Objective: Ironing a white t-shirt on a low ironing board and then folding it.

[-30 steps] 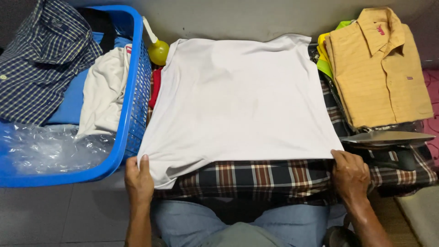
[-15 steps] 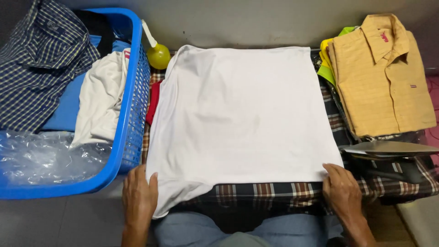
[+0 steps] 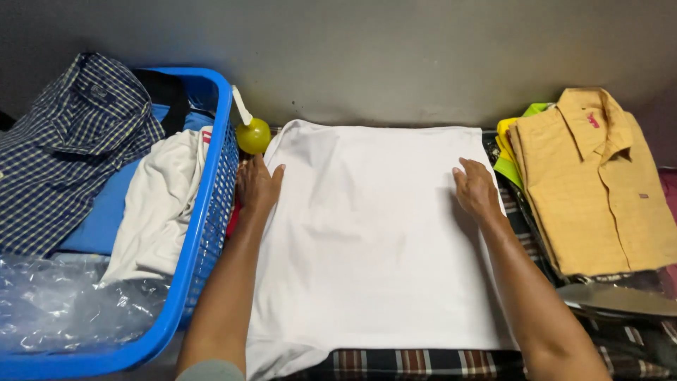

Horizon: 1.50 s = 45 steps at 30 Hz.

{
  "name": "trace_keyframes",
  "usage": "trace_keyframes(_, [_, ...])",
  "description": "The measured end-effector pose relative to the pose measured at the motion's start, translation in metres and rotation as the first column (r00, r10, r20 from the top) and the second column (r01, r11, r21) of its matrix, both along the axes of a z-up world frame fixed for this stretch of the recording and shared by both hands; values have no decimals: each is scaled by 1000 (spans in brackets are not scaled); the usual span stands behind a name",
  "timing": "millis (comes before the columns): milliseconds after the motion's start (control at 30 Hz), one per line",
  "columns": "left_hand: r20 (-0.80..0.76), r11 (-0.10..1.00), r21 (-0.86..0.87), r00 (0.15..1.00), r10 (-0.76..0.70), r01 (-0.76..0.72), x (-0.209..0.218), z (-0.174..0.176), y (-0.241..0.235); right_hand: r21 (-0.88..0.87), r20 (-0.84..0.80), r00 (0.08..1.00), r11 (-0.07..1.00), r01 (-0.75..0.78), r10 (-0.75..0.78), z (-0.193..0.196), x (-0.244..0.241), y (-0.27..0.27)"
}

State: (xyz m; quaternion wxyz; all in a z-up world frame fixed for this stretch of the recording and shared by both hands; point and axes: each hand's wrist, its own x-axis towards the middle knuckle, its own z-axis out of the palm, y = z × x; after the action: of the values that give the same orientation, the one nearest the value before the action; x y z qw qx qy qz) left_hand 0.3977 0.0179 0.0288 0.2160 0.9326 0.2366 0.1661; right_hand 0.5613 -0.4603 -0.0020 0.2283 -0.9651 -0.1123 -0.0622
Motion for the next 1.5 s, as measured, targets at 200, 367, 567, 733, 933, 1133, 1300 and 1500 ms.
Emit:
trace_keyframes(200, [10, 988, 152, 999, 33, -34, 57, -73, 31, -362, -280, 958, 918, -163, 60, 10, 22, 37])
trace_keyframes(367, [40, 887, 435, 987, 155, -157, 48, -72, 53, -361, -271, 963, 928, -96, -5, 0, 36, 24])
trace_keyframes(567, [183, 717, 650, 967, 175, -253, 50, -89, 56, -331, -265, 964, 941, -74, -17, 7, 31, 28])
trace_keyframes(733, [146, 780, 605, 985, 87, -159, 28, -47, 14, -347, -260, 965, 934, -83, -11, -3, 37, 25])
trace_keyframes(933, [-65, 850, 201, 872, -485, 487, -23, 1, -77, -250, -167, 982, 959, -130, 89, 35, -38, 62])
trace_keyframes(1133, [-372, 898, 120, 858, -355, 424, -25, -16, -52, -278, -210, 968, 941, -192, 136, 11, -64, 26])
trace_keyframes(1300, [-273, 902, 196, 905, -326, 384, -65, 5, -76, -175, -227, 972, 984, 13, -54, 43, -112, 15])
trace_keyframes(1500, [-318, 916, 243, 918, -236, 319, -149, -10, -80, -224, -257, 954, 970, 98, -156, 12, -163, -27])
